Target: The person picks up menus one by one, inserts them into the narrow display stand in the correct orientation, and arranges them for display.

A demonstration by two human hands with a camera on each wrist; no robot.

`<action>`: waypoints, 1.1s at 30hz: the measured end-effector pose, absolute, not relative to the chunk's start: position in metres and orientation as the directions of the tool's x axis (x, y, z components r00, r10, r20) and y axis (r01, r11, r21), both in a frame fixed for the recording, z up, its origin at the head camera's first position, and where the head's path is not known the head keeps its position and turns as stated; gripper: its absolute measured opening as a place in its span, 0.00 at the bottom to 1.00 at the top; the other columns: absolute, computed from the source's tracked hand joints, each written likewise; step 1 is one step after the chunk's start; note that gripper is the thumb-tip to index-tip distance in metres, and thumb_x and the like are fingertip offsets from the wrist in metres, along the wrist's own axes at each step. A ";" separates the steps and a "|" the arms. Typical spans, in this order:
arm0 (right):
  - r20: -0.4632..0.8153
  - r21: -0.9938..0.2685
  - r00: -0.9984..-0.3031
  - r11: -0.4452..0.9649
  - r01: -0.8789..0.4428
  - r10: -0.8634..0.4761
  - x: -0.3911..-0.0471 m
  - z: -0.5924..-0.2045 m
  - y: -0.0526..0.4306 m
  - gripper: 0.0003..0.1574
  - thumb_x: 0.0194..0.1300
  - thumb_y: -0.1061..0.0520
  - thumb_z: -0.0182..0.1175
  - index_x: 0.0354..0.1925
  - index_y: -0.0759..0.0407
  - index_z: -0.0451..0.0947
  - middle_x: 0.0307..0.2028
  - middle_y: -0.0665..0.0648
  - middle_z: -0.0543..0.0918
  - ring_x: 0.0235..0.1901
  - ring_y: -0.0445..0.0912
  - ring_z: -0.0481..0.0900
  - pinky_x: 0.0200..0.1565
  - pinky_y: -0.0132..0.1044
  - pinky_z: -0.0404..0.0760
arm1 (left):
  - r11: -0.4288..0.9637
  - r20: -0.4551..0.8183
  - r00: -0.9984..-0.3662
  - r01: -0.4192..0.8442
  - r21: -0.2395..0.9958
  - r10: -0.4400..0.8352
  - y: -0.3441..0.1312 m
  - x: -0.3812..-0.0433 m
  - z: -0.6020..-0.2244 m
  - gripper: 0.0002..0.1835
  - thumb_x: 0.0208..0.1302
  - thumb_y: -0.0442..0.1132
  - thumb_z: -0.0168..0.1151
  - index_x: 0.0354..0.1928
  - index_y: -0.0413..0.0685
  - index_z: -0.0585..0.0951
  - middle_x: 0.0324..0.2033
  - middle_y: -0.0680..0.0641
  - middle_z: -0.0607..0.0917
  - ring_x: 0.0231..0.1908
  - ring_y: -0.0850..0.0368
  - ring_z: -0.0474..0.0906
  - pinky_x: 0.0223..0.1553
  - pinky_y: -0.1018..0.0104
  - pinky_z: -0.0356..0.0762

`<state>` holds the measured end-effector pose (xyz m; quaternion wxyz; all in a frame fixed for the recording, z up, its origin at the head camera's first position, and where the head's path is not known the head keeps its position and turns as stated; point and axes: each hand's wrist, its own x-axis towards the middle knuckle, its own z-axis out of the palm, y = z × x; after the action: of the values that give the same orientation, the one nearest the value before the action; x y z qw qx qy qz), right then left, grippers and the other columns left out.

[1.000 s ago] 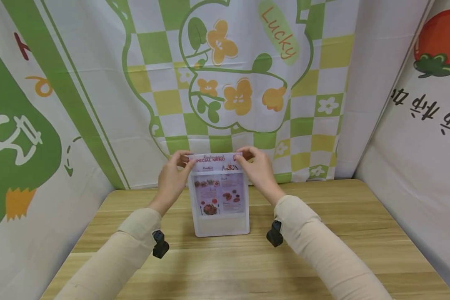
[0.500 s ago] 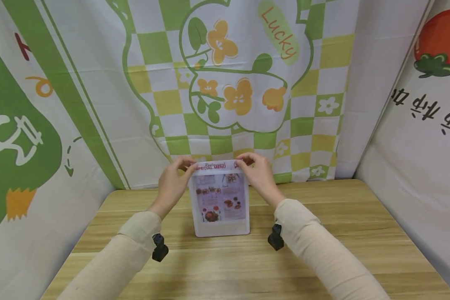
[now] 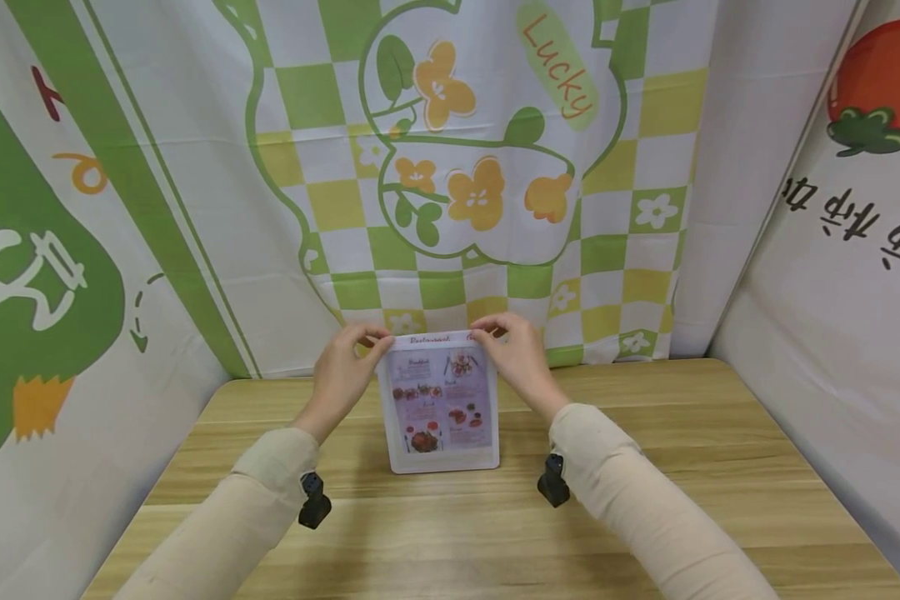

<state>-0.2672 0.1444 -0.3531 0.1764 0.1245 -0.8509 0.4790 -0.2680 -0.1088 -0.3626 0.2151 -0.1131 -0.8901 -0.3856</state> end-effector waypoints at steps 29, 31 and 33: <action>0.403 -0.798 -0.914 0.468 -0.380 -0.056 -0.256 -0.370 0.161 0.20 0.69 0.55 0.63 0.56 0.62 0.80 0.51 0.61 0.82 0.48 0.53 0.78 0.45 0.44 0.79 | 0.635 0.530 -0.847 0.427 0.644 0.032 -0.120 -0.259 -0.382 0.14 0.70 0.47 0.61 0.54 0.53 0.83 0.51 0.54 0.83 0.49 0.56 0.77 0.41 0.58 0.78; 0.416 -0.800 -0.908 0.456 -0.391 -0.048 -0.253 -0.371 0.163 0.20 0.69 0.57 0.63 0.56 0.62 0.80 0.53 0.61 0.82 0.50 0.53 0.78 0.48 0.46 0.79 | 0.632 0.516 -0.856 0.412 0.656 0.022 -0.123 -0.255 -0.383 0.15 0.70 0.46 0.61 0.56 0.55 0.82 0.52 0.55 0.82 0.49 0.56 0.77 0.39 0.59 0.77; 0.433 -0.801 -0.900 0.440 -0.406 -0.043 -0.250 -0.371 0.166 0.19 0.69 0.58 0.63 0.56 0.63 0.80 0.53 0.61 0.82 0.50 0.53 0.78 0.49 0.48 0.78 | 0.635 0.505 -0.863 0.398 0.662 0.014 -0.127 -0.251 -0.384 0.16 0.70 0.46 0.61 0.58 0.56 0.81 0.53 0.55 0.82 0.48 0.56 0.77 0.38 0.58 0.77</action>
<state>-0.2502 0.1660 -0.3713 0.1773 0.1354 -0.8298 0.5115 -0.2514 -0.1272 -0.3844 0.2337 -0.1179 -0.8736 -0.4103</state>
